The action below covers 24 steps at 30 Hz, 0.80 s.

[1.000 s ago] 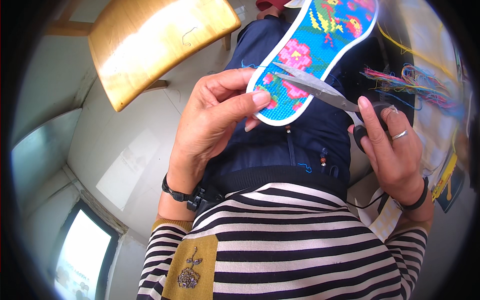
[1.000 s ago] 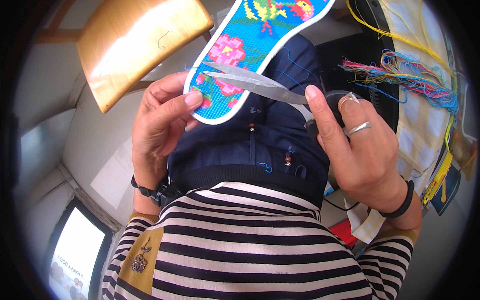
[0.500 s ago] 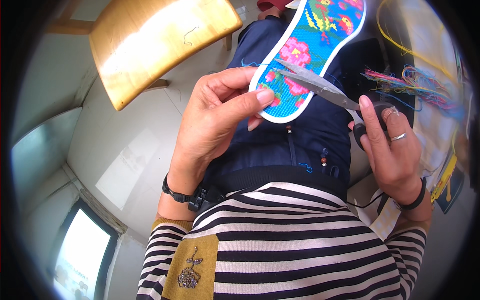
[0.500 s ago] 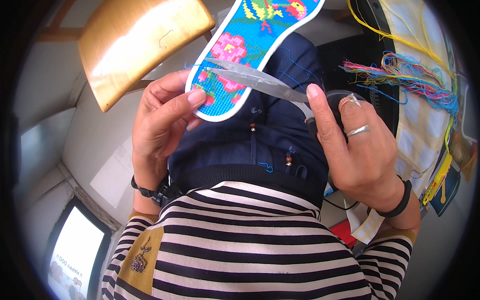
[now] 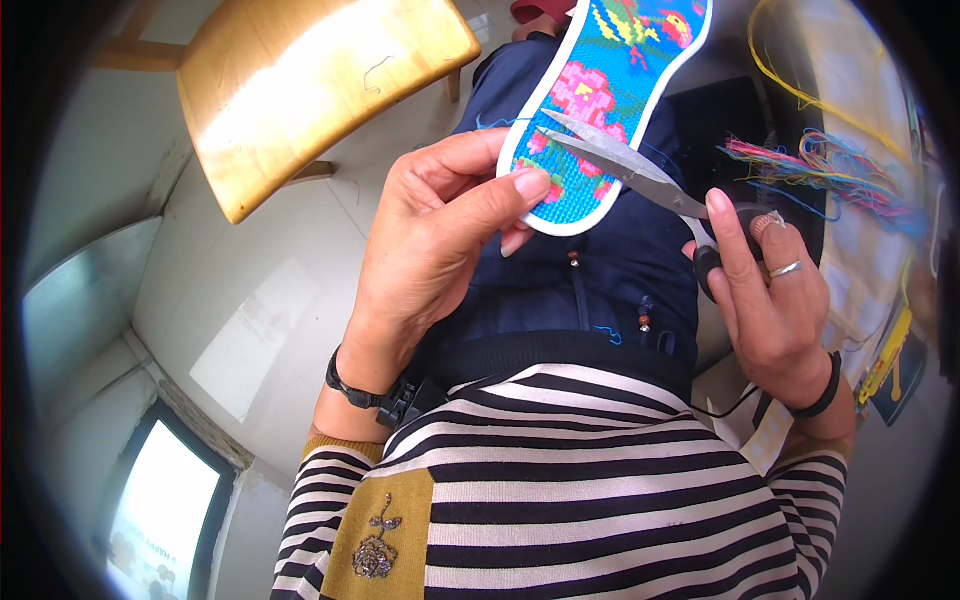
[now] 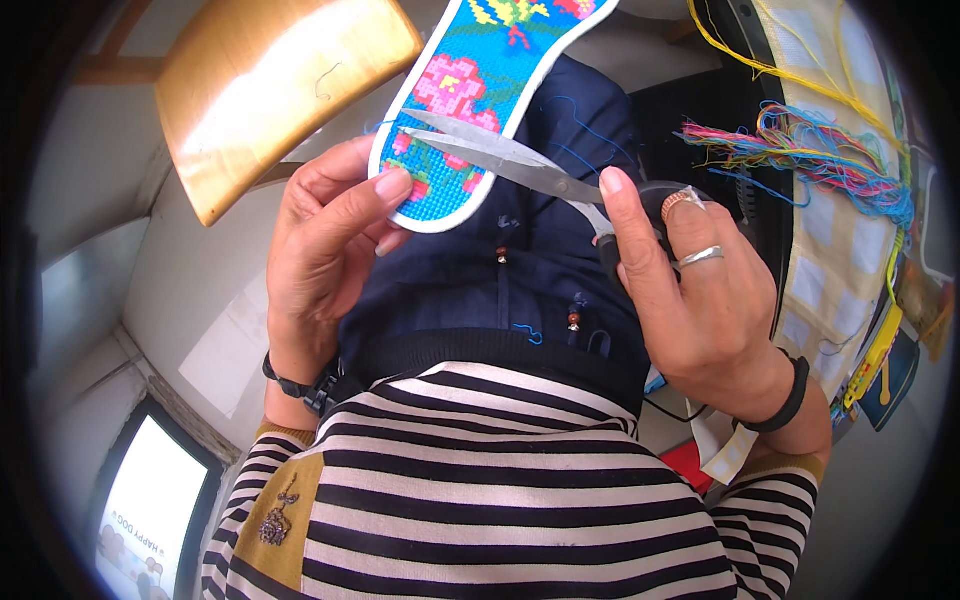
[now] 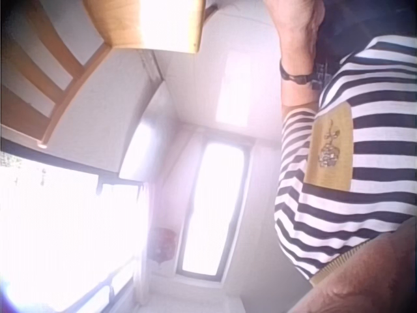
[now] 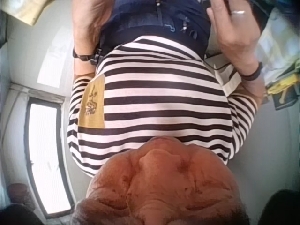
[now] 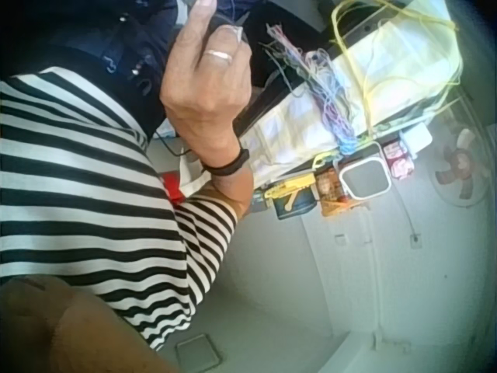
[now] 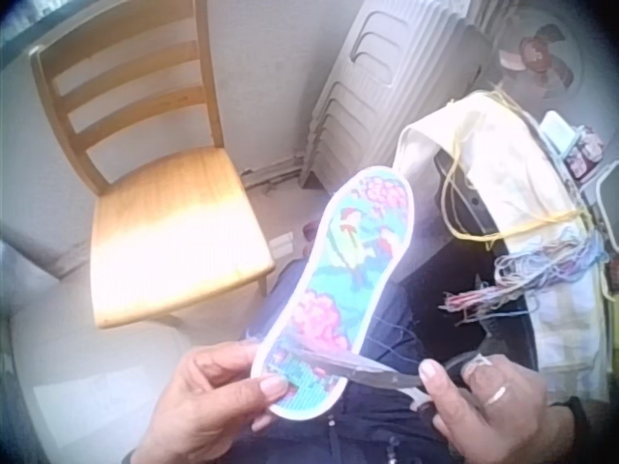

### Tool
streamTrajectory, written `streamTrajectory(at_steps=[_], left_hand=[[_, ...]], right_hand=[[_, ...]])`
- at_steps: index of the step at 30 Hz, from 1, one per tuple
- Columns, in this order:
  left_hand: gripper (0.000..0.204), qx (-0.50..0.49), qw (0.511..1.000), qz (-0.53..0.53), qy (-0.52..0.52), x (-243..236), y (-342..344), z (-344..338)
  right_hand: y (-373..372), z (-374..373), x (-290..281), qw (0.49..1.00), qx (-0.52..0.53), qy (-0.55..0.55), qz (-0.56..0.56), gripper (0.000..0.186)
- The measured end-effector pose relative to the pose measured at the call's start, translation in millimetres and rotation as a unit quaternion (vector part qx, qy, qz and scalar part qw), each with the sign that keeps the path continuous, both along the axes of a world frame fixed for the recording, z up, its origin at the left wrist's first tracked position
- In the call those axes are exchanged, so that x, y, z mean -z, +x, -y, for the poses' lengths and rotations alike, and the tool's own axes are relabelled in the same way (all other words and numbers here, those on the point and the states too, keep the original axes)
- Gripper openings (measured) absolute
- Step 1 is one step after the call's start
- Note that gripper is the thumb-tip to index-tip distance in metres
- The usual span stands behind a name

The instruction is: The person uses scissors to trim the excess material from around the edges of a decorative shoe insole while holding it by hand.

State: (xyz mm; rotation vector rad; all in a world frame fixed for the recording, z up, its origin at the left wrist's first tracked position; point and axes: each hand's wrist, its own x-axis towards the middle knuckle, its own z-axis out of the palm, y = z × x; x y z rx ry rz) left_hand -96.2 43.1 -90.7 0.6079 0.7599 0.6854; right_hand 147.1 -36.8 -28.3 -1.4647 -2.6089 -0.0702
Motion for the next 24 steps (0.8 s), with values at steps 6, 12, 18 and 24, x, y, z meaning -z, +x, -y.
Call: streamTrajectory(at_steps=[6, 12, 18, 24], left_hand=[[0.026, -0.005, 1.000, 0.007, -0.008, -1, 2, 0], [0.026, -0.017, 0.999, 0.022, -0.025, 1, 3, 1], [0.025, -0.030, 0.999, 0.018, -0.035, 2, 1, 1], [0.022, -0.023, 0.999, 0.020, -0.018, 1, -1, 0]], right_hand=[[-7, 1, 2, 0.999, 0.025, -0.009, -0.026, 0.051], [-15, 4, 9, 0.994, 0.059, -0.035, -0.088, 0.053], [-17, 4, 10, 0.991, 0.088, -0.036, -0.097, 0.053], [-10, 7, 6, 0.994, 0.072, -0.042, -0.077, 0.054]])
